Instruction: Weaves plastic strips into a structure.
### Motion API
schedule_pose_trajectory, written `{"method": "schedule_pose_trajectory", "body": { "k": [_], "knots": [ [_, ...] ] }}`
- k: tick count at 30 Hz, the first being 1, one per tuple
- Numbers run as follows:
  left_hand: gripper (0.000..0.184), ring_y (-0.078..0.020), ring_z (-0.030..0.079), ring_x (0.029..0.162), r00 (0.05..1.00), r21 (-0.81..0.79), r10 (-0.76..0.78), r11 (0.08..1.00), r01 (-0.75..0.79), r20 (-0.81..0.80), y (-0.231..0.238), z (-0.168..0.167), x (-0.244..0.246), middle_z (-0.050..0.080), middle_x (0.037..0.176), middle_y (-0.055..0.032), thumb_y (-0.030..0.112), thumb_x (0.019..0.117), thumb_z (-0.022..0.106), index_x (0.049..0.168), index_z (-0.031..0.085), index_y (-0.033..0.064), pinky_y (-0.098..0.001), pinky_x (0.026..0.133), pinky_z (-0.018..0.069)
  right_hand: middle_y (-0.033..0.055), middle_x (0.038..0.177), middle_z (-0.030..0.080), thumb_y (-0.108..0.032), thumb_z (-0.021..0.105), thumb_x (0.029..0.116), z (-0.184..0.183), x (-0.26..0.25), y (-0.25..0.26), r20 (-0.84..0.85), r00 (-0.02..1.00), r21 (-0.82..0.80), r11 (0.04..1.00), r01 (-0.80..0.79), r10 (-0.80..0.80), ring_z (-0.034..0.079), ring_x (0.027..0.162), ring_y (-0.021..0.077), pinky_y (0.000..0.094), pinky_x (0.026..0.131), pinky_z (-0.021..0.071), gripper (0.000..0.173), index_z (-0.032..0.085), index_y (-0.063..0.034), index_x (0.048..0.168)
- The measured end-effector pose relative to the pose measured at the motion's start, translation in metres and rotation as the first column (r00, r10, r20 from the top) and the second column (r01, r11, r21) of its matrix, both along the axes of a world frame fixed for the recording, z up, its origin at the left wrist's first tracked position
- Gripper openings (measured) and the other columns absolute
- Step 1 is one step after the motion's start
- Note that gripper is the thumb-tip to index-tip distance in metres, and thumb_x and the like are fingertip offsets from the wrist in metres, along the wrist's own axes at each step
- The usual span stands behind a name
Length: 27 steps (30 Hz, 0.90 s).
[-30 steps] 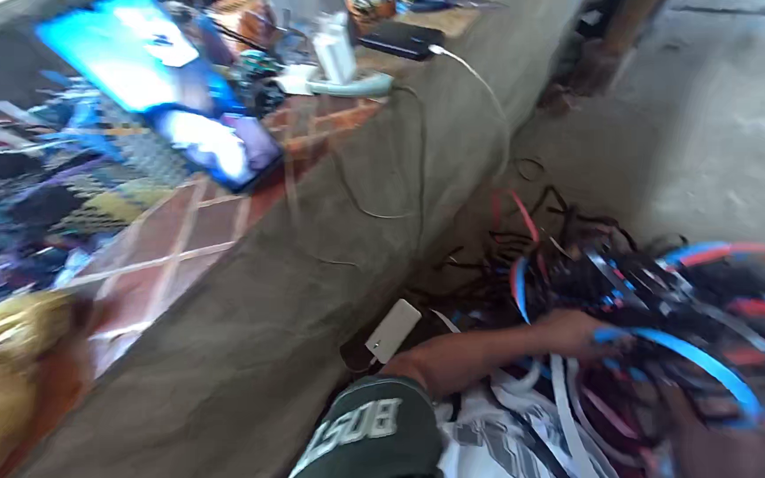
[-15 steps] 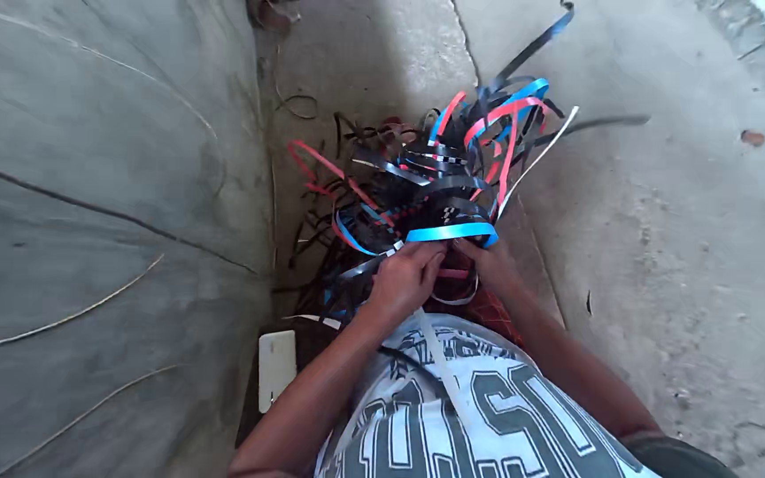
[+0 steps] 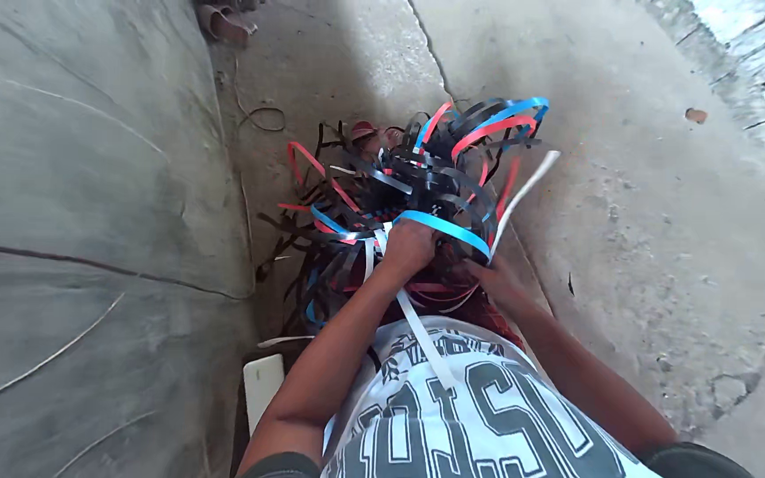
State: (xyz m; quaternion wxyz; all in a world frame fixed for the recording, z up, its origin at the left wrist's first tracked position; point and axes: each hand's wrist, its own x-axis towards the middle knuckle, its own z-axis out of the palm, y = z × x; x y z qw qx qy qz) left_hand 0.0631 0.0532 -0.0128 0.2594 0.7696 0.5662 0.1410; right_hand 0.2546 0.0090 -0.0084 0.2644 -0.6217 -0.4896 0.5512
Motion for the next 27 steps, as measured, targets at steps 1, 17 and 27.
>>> {"method": "schedule_pose_trajectory", "body": {
  "k": [1, 17, 27],
  "knots": [
    [0.022, -0.0416, 0.064, 0.118, 0.998, -0.021, -0.061, 0.998, 0.061, -0.001, 0.000, -0.002, 0.001, 0.071, 0.116, -0.0221, 0.018, 0.1018, 0.062, 0.113, 0.075, 0.0052, -0.0589, 0.106, 0.0469, 0.0034, 0.087, 0.070, -0.012, 0.056, 0.1038, 0.003, -0.003, 0.002, -0.068, 0.998, -0.033, 0.999, 0.017, -0.019, 0.067, 0.078, 0.0088, 0.0295, 0.077, 0.0571, 0.019, 0.066, 0.0019, 0.113],
    [0.023, -0.0342, 0.068, 0.105, 0.985, -0.014, -0.017, 1.000, 0.019, 0.170, 0.003, -0.017, -0.010, 0.075, 0.102, -0.0163, 0.024, 0.1004, 0.067, 0.099, 0.078, 0.0040, -0.0580, 0.106, 0.0394, 0.0240, 0.098, 0.068, -0.031, 0.059, 0.1045, 0.002, -0.026, 0.106, 0.488, 0.801, -0.127, 0.936, -0.327, 0.346, 0.066, 0.092, 0.0397, 0.0617, 0.084, 0.0499, 0.034, 0.068, 0.0009, 0.114],
    [0.029, -0.0398, 0.067, 0.107, 0.988, -0.053, 0.060, 0.997, -0.052, 0.144, 0.001, -0.018, -0.016, 0.071, 0.107, -0.0231, 0.024, 0.1025, 0.063, 0.102, 0.073, -0.0038, -0.0608, 0.102, 0.0437, -0.0038, 0.076, 0.063, -0.007, 0.072, 0.0936, 0.030, -0.042, 0.080, -0.099, 0.994, 0.304, 0.953, -0.012, 0.044, 0.057, 0.069, 0.0015, 0.0234, 0.068, 0.0510, 0.007, 0.066, -0.0068, 0.090]
  ]
}}
